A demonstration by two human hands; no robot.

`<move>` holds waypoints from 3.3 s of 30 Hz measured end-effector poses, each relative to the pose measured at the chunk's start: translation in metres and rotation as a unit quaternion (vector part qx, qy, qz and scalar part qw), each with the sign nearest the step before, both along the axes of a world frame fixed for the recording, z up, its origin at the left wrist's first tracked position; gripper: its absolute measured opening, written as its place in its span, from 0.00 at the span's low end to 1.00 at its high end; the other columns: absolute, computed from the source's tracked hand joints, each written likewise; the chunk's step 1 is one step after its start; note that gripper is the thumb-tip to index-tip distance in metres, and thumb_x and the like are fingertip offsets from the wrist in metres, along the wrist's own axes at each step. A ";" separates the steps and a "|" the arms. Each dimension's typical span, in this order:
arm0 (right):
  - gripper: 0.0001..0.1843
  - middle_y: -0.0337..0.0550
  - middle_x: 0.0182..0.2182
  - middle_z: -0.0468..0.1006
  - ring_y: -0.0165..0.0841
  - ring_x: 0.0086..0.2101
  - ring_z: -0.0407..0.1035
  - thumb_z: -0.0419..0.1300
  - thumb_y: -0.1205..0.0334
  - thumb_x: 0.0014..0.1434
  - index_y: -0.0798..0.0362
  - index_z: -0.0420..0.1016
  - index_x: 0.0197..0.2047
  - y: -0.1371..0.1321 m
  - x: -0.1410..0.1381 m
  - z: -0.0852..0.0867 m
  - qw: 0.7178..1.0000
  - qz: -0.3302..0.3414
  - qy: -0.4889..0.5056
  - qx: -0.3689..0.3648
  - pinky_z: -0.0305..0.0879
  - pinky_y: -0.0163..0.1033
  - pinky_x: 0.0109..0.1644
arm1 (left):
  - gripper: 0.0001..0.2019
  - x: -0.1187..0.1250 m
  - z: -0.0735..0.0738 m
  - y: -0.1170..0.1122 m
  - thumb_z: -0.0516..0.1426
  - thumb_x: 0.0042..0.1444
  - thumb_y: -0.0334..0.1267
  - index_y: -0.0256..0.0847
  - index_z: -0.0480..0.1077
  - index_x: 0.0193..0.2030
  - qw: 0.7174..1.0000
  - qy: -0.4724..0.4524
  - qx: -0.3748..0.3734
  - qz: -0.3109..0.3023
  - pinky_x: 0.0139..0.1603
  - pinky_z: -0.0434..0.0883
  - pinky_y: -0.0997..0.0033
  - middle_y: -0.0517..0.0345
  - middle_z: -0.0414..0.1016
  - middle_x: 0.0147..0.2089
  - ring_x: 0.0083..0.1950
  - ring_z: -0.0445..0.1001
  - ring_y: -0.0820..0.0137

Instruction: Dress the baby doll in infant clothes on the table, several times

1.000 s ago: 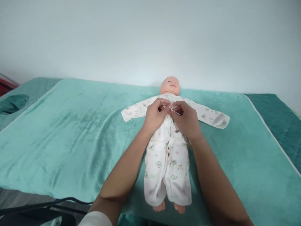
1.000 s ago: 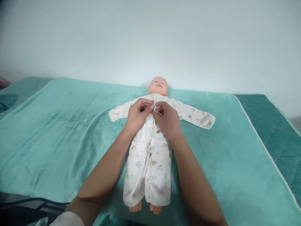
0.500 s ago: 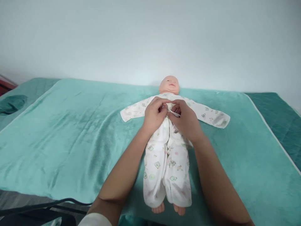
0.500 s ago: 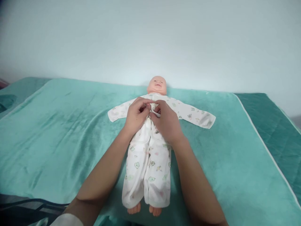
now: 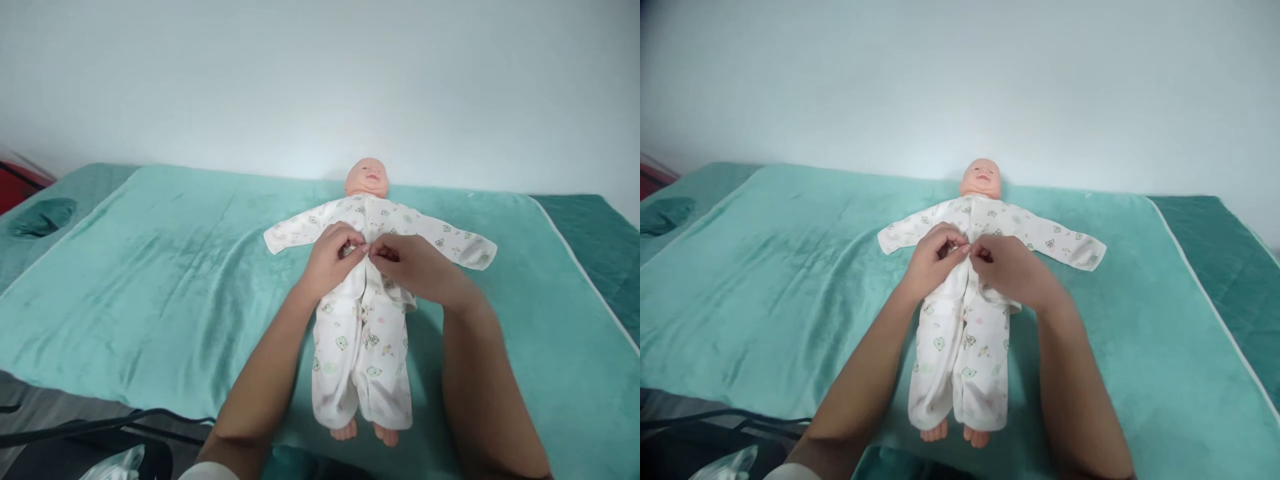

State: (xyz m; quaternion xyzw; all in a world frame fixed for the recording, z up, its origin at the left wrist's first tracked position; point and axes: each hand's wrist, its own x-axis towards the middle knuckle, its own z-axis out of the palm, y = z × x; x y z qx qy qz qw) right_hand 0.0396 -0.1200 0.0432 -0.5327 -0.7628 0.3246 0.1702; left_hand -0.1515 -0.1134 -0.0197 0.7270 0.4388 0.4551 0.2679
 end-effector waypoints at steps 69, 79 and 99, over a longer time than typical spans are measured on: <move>0.09 0.33 0.28 0.72 0.26 0.27 0.64 0.67 0.61 0.58 0.48 0.75 0.42 -0.014 -0.013 -0.054 0.964 -0.075 0.233 0.100 0.63 0.35 0.33 | 0.05 -0.021 0.012 0.006 0.63 0.58 0.37 0.44 0.79 0.41 0.967 -0.083 -0.172 -0.166 0.42 0.69 0.69 0.53 0.71 0.51 0.51 0.72 0.66; 0.11 0.35 0.32 0.71 0.26 0.30 0.64 0.67 0.63 0.57 0.48 0.77 0.45 -0.012 -0.006 -0.054 0.953 -0.057 0.297 0.021 0.61 0.34 0.32 | 0.01 -0.006 0.004 0.003 0.65 0.56 0.36 0.43 0.78 0.34 0.987 -0.069 -0.118 -0.086 0.43 0.68 0.69 0.55 0.73 0.47 0.49 0.73 0.67; 0.19 0.33 0.31 0.71 0.27 0.29 0.64 0.66 0.65 0.58 0.47 0.73 0.53 -0.015 -0.005 -0.048 0.975 -0.035 0.210 0.064 0.63 0.35 0.33 | 0.11 -0.010 0.003 0.006 0.61 0.63 0.47 0.43 0.77 0.38 0.984 -0.069 -0.106 -0.125 0.44 0.67 0.66 0.52 0.72 0.47 0.48 0.71 0.66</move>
